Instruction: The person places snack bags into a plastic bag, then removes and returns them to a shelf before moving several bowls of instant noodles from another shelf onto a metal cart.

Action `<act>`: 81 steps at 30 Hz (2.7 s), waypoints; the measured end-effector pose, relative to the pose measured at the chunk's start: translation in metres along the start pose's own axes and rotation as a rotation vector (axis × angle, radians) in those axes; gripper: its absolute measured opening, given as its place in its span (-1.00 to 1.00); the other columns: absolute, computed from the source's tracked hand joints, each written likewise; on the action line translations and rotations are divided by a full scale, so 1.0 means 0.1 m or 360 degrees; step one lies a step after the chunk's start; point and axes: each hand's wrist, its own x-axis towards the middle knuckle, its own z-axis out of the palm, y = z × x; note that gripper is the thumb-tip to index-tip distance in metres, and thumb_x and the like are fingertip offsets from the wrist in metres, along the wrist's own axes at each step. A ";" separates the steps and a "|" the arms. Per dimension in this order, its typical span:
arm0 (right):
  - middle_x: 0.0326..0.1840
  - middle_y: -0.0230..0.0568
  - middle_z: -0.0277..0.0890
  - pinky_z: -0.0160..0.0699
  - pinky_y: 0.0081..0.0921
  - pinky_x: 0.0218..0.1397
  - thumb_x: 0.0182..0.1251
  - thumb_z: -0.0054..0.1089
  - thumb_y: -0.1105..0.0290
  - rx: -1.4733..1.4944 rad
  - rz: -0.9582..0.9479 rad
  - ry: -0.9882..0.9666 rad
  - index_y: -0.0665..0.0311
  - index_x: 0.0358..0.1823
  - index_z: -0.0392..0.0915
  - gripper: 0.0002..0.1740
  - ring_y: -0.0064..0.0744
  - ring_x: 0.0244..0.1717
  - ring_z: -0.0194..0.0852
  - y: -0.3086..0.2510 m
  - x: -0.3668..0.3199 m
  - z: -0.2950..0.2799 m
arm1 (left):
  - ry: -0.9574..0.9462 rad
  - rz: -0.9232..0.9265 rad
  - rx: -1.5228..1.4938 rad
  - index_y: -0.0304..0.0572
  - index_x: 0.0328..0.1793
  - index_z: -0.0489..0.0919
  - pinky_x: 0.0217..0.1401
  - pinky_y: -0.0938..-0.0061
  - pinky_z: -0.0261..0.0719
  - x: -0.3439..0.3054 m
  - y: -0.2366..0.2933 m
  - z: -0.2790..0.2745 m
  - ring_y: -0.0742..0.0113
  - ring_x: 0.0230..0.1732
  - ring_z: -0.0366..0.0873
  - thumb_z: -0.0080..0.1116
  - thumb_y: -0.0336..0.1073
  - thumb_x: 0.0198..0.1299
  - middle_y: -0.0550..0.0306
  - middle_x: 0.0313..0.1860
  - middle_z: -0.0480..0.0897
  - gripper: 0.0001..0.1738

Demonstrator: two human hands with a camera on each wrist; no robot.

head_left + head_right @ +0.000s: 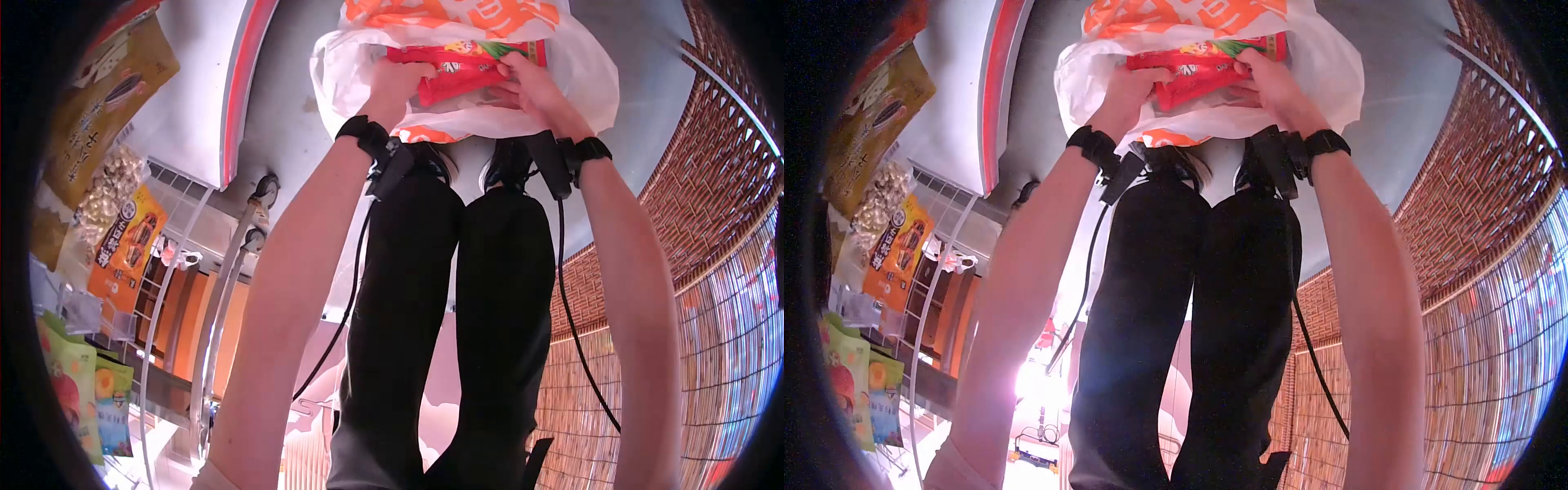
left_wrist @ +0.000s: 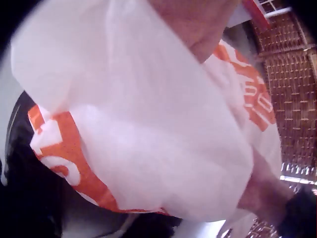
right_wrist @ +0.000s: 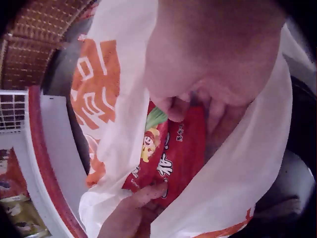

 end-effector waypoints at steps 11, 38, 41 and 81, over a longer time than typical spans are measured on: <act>0.18 -0.12 0.39 0.33 -0.22 0.46 0.46 -0.13 0.42 0.0580 -0.0408 0.0213 0.45 0.05 0.32 -0.74 -0.15 0.27 0.39 -0.23 -1.83 -0.11 | 0.0167 0.0402 0.0835 -0.42 -0.20 0.63 -0.24 0.23 0.58 -1.55 0.70 0.18 0.00 -0.29 0.69 0.20 -0.42 -0.13 -0.13 -0.37 0.69 -0.70; -0.19 0.09 0.56 0.47 -0.25 -0.06 0.39 0.11 0.31 -0.1873 -0.1263 0.0473 0.41 -0.04 0.48 -0.71 0.21 -0.16 0.45 -1.68 -4.87 0.75 | 0.0222 0.1749 0.1297 -0.16 -0.34 0.65 -0.54 0.36 0.54 -4.13 2.29 -0.08 0.16 -0.61 0.59 0.25 -0.28 0.15 0.12 -0.61 0.61 -0.88; -0.35 0.00 0.61 0.55 -0.22 -0.25 0.35 0.13 0.37 -0.1929 -0.1876 0.0415 0.38 -0.05 0.52 -0.75 0.21 -0.35 0.51 -1.75 -4.98 0.91 | 0.0182 0.1747 0.1346 -0.14 0.10 0.54 -0.43 0.37 0.63 -4.20 2.35 -0.09 0.13 -0.49 0.66 0.31 -0.26 0.10 0.08 -0.29 0.70 -0.58; -0.26 -0.16 0.51 0.51 -0.26 -0.24 0.30 0.17 0.40 -0.1870 -0.2170 -0.0216 0.25 -0.18 0.51 -0.87 -0.05 -0.27 0.52 -2.23 -4.85 2.80 | 0.0468 0.1361 0.0654 -0.22 -0.03 0.61 -0.35 0.40 0.58 -4.81 2.20 -0.74 0.03 -0.36 0.64 0.42 -0.21 0.02 -0.05 -0.22 0.64 -0.59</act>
